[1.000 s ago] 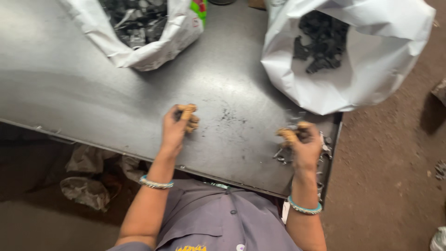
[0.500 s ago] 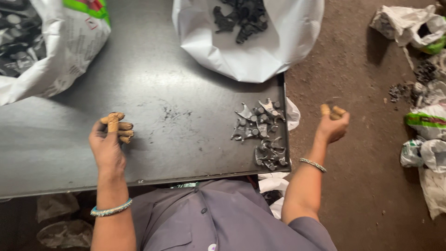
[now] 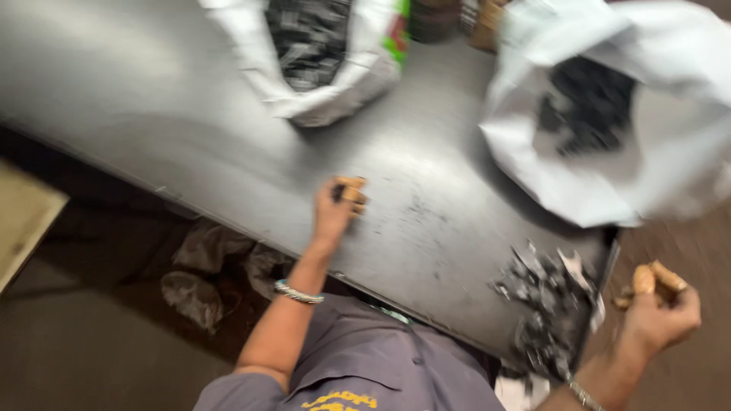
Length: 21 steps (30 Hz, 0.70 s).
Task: The person takes small dark metal castings out of paper sacks on a steel table, turns each casting over in both hands to look it over, and places it on a tray or back on the table. They continue handling the castings one at a time across the work surface.
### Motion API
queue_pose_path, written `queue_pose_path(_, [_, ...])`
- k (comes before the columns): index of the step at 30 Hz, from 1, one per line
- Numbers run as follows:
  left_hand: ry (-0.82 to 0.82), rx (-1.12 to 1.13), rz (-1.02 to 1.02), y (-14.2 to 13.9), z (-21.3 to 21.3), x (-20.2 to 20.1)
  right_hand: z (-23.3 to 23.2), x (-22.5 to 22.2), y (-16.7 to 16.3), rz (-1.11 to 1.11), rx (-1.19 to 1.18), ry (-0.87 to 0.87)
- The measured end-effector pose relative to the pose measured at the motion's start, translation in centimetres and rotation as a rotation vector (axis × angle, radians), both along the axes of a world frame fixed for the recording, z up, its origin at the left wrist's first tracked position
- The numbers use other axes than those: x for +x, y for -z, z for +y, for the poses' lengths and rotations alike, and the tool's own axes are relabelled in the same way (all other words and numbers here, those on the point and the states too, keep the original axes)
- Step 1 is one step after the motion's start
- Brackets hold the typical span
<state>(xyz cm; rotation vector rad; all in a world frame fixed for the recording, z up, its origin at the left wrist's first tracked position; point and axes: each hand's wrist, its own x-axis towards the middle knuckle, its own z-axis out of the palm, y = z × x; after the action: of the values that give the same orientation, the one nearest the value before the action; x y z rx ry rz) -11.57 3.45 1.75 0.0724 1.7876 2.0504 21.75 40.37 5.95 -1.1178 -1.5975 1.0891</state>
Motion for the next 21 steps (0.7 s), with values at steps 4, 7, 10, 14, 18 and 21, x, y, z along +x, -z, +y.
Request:
queue_pose_path(4, [-0.083,-0.343,0.302,-0.5,0.3,0.8,-7.4,-8.5,-0.9,-0.295,0.370,-0.372])
queue_pose_path(7, [-0.169,-0.494,0.724,-0.9,-0.3,1.4,-14.1,-14.2,-0.4,-0.559,0.345,-0.678])
queue_pose_path(10, [-0.147,-0.574,0.802,-1.1,-1.3,2.1,-19.9,-17.6,1.4,-0.510,0.672,-0.877])
queue_pose_path(14, [-0.009,-0.674,0.859,-0.1,-1.6,4.9,-21.0,-20.0,5.3,-0.283,0.768,-0.899])
queue_pose_path(18, [0.038,-0.668,0.990,2.6,-0.5,8.9,-16.4,-25.5,7.3,-0.275,0.532,-0.852])
queue_pose_path(21, [0.087,-0.643,1.135,4.9,1.6,10.5,-14.1,-28.3,7.7,-0.281,0.396,-0.882])
